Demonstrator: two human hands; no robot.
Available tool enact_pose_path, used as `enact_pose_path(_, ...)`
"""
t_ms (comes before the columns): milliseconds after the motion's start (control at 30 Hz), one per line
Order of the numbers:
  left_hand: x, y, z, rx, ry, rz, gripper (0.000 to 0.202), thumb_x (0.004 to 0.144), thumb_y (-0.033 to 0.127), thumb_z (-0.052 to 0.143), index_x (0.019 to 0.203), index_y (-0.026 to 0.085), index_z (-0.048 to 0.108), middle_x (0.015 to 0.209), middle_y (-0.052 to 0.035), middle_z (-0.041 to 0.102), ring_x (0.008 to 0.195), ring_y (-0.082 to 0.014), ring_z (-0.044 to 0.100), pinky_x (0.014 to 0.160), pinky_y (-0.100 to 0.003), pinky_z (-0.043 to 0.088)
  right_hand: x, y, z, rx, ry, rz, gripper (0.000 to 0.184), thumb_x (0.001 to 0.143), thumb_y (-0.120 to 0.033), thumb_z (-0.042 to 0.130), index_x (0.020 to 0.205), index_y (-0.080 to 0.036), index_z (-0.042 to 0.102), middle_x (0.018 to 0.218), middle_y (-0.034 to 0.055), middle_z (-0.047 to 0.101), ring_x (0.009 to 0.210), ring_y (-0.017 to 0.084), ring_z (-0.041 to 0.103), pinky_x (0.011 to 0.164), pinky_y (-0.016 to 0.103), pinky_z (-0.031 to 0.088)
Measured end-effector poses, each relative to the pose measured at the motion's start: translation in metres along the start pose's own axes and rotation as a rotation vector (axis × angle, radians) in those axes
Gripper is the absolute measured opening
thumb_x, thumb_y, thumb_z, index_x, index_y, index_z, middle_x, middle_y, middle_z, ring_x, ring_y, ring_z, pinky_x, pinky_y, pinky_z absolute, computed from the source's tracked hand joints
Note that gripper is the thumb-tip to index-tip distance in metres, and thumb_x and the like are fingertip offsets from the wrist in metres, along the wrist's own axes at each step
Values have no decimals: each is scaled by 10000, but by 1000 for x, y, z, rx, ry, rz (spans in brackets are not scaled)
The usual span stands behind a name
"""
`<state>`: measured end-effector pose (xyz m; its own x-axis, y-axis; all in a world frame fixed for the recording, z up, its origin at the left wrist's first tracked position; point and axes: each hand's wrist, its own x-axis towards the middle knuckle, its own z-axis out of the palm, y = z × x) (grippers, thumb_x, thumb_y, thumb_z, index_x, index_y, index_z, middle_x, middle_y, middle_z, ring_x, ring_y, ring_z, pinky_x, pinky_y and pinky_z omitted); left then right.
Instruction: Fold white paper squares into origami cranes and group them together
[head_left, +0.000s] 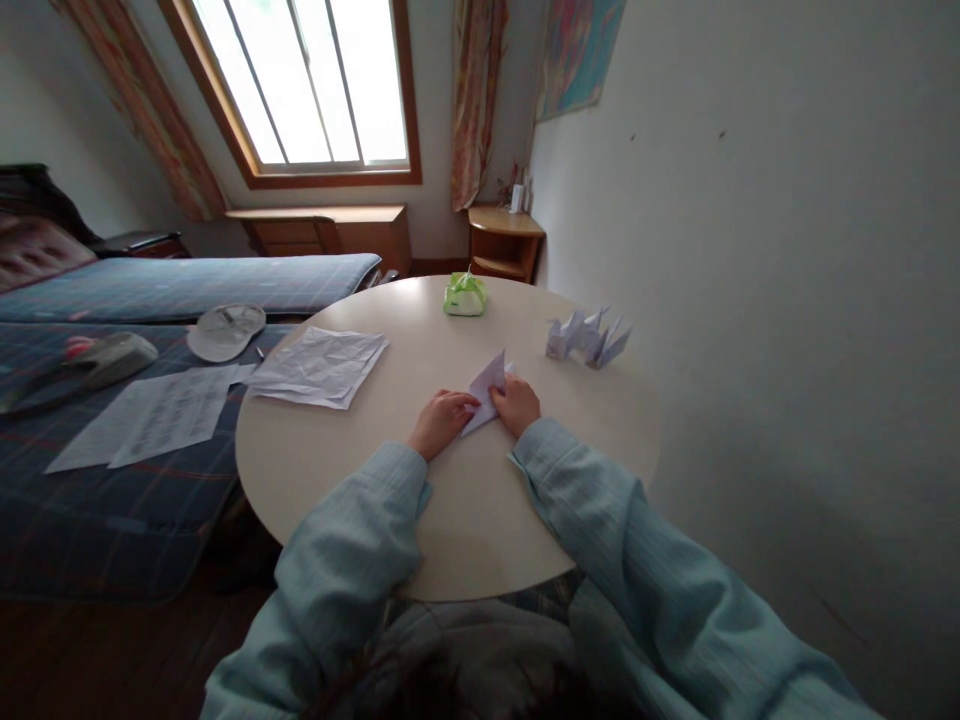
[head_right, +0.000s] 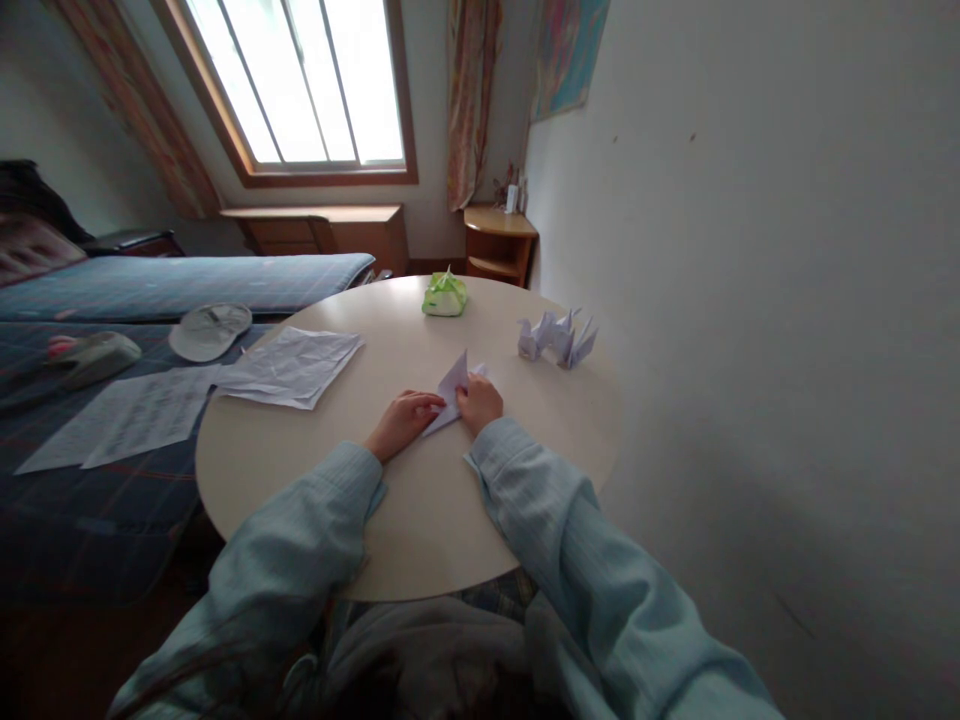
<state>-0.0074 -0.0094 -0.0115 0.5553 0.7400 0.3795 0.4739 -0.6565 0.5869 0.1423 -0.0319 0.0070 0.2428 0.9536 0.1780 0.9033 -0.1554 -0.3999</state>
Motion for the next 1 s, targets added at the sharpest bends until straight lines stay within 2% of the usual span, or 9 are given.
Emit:
enact_pose_path(200, -1, 4, -1, -52, -40, -53, 259, 715, 126, 528, 922, 217, 654, 832, -16, 647, 823, -118, 556, 786, -229, 448, 3, 2, -1, 23, 16, 117, 238, 807, -249, 398, 949, -144, 557, 972, 106, 620, 916, 188, 571, 738, 236, 403)
enact_pose_path(333, -2, 9, -2, -76, -51, -62, 259, 716, 121, 520, 919, 216, 651, 834, -16, 640, 790, -110, 560, 777, -230, 453, 5, 4, 2, 62, 50, 110, 242, 808, -243, 402, 961, -137, 556, 977, 126, 615, 914, 207, 568, 745, 260, 405)
enact_pose_path(467, -1, 7, 0, -89, -19, -61, 216, 735, 139, 514, 897, 207, 641, 798, -12, 638, 740, -105, 559, 739, -239, 463, 5, 5, 4, 65, 35, 26, 226, 807, -230, 410, 945, -140, 565, 980, 127, 613, 903, 216, 564, 740, 276, 401)
enact_pose_path(633, -1, 0, -3, -9, 143, -80, 264, 705, 70, 515, 922, 196, 597, 853, -18, 609, 760, -111, 544, 725, -252, 455, 5, 5, 6, 85, 9, -68, 209, 802, -216, 428, 911, -138, 588, 950, 109, 625, 877, 197, 562, 734, 263, 390)
enact_pose_path(733, -1, -2, -5, 27, 217, -134, 321, 702, 83, 528, 1005, 188, 551, 880, -29, 598, 770, -120, 539, 707, -254, 449, 5, 3, 8, 146, -36, -198, 192, 796, -200, 447, 890, -135, 601, 924, 81, 632, 852, 166, 557, 740, 241, 385)
enact_pose_path(867, -1, -3, -6, 35, 200, -183, 352, 708, 126, 545, 1052, 198, 521, 817, -15, 605, 738, -123, 546, 671, -243, 444, 3, 0, 10, 229, -94, -423, 155, 785, -206, 486, 839, -141, 616, 863, 51, 637, 803, 144, 549, 731, 227, 382)
enact_pose_path(1000, -1, -6, -5, 51, 158, -227, 245, 696, 154, 570, 935, 207, 576, 712, 7, 609, 651, -115, 546, 625, -227, 429, 1, -2, 9, 254, -78, -466, 136, 771, -194, 509, 818, -149, 628, 830, 44, 636, 787, 144, 544, 719, 227, 381)
